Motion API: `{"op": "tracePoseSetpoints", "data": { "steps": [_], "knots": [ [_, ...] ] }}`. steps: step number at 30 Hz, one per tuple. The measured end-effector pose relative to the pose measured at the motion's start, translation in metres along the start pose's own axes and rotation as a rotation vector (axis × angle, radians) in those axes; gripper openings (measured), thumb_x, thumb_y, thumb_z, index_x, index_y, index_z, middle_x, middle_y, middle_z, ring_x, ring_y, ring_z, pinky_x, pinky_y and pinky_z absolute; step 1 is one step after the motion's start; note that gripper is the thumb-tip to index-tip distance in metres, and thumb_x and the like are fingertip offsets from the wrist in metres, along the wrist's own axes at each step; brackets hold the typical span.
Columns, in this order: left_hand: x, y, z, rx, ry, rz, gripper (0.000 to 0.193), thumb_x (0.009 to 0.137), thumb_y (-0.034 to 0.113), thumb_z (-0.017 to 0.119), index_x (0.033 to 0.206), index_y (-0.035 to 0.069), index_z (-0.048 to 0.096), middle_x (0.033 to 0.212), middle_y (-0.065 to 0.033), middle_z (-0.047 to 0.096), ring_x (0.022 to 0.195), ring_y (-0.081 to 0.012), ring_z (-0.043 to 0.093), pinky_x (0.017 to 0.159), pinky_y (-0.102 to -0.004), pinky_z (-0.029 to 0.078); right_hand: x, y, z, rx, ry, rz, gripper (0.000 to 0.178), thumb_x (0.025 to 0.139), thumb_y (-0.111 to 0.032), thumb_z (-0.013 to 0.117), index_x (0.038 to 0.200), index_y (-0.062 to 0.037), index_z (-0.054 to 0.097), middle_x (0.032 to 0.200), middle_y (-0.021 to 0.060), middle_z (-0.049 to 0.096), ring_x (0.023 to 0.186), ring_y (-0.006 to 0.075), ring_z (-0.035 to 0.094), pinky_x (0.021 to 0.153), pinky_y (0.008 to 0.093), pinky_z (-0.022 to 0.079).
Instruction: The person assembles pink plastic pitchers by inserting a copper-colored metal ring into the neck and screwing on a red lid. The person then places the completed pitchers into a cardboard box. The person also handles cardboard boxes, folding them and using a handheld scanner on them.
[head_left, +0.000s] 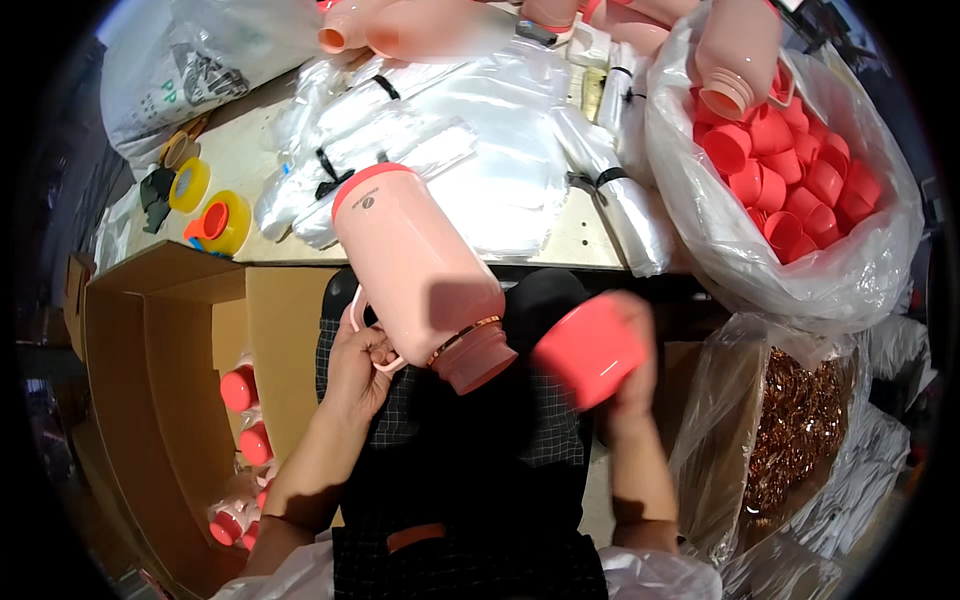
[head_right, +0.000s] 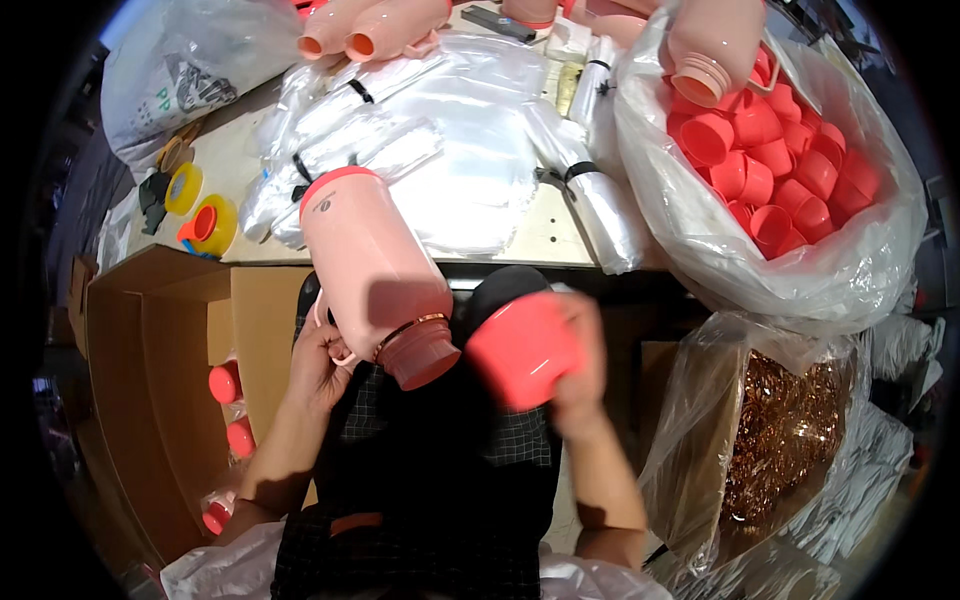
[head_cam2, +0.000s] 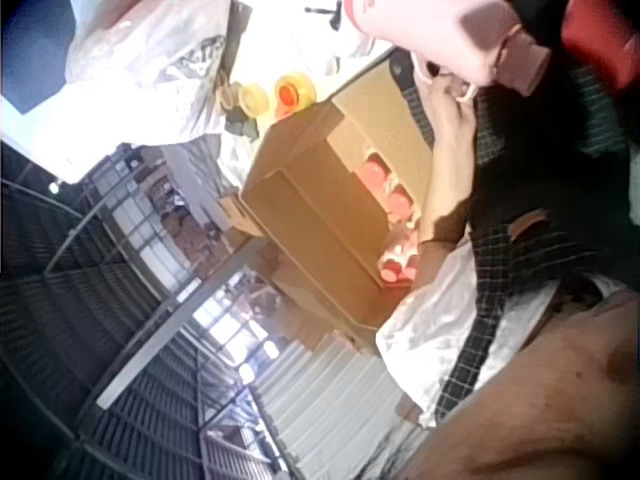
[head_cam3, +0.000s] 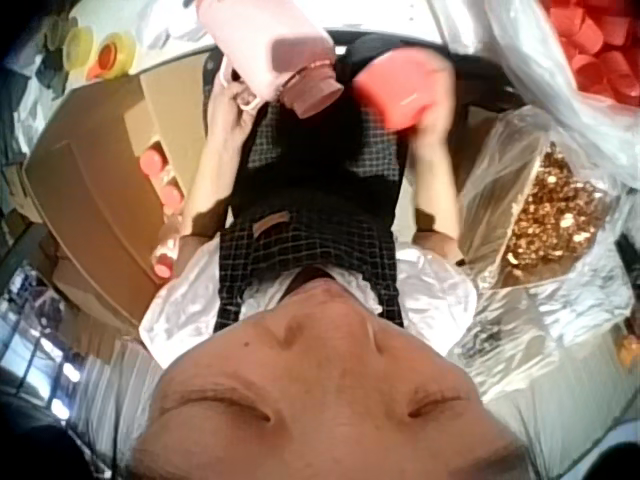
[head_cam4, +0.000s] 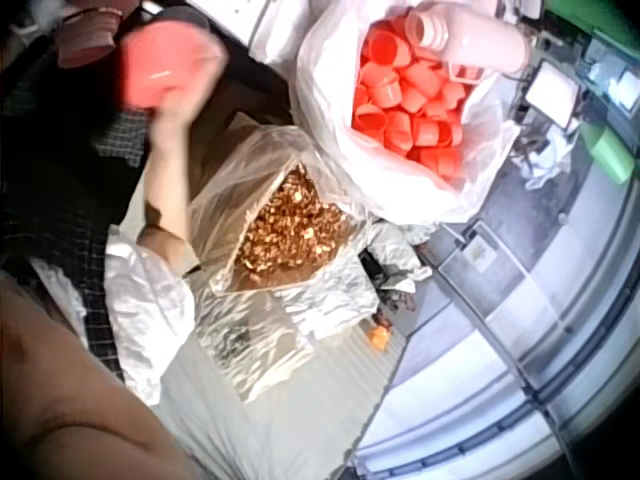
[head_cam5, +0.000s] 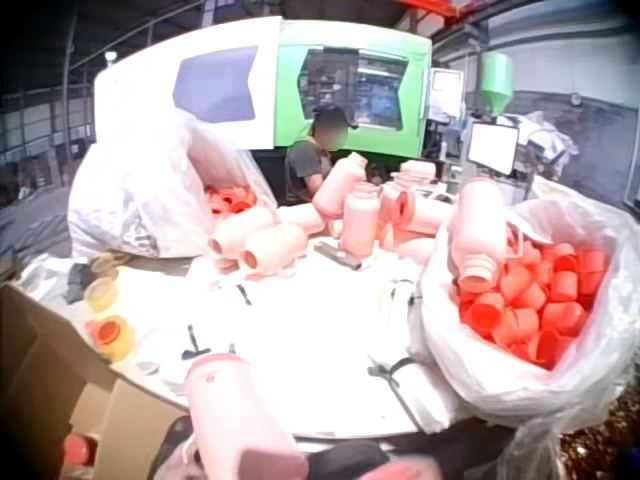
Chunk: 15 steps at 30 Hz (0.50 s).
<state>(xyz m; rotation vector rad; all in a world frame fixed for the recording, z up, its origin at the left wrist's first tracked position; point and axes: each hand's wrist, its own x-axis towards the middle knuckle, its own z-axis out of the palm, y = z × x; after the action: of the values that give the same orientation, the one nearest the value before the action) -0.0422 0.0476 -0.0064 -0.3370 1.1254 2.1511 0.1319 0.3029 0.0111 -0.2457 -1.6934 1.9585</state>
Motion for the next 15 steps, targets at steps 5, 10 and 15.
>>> {"op": "tracePoseSetpoints", "data": {
  "steps": [5, 10, 15],
  "knots": [
    [-0.012, 0.021, 0.0, 0.211, 0.018, 0.028, 0.072, 0.077, -0.015, 0.037, 0.146, 0.007, 0.037, 0.091, -0.0102, 0.061, 0.05, -0.0052, 0.043, 0.047, -0.019, 0.037, -0.054, 0.046, 0.058, -0.278, -0.132, 0.041, 0.101, 0.059, -0.019, 0.093, 0.145, -0.0054, 0.042, 0.15, 0.0168, 0.039, 0.135, 0.0332, 0.042, 0.107, 0.0447, 0.04],
    [-0.04, 0.022, -0.02, 1.163, -0.31, 0.257, 0.054, 0.088, -0.008, 0.042, 0.14, 0.006, 0.047, 0.124, -0.0164, 0.064, 0.083, -0.0216, 0.065, 0.073, -0.0343, 0.053, -0.032, 0.013, 0.014, -0.392, -0.137, 0.163, 0.1, 0.07, -0.04, 0.084, 0.15, -0.004, 0.036, 0.153, 0.0163, 0.04, 0.142, 0.0311, 0.038, 0.113, 0.045, 0.033],
    [-0.014, 0.007, 0.006, 1.329, -0.691, 0.366, 0.021, 0.089, 0.004, 0.062, 0.11, 0.007, 0.068, 0.107, -0.0136, 0.07, 0.091, -0.028, 0.067, 0.08, -0.0387, 0.053, 0.009, 0.014, -0.015, -0.008, -0.325, 0.313, 0.077, 0.089, -0.042, 0.067, 0.151, -0.0041, 0.04, 0.147, 0.015, 0.051, 0.132, 0.0221, 0.049, 0.112, 0.0362, 0.036]
  ]
}}
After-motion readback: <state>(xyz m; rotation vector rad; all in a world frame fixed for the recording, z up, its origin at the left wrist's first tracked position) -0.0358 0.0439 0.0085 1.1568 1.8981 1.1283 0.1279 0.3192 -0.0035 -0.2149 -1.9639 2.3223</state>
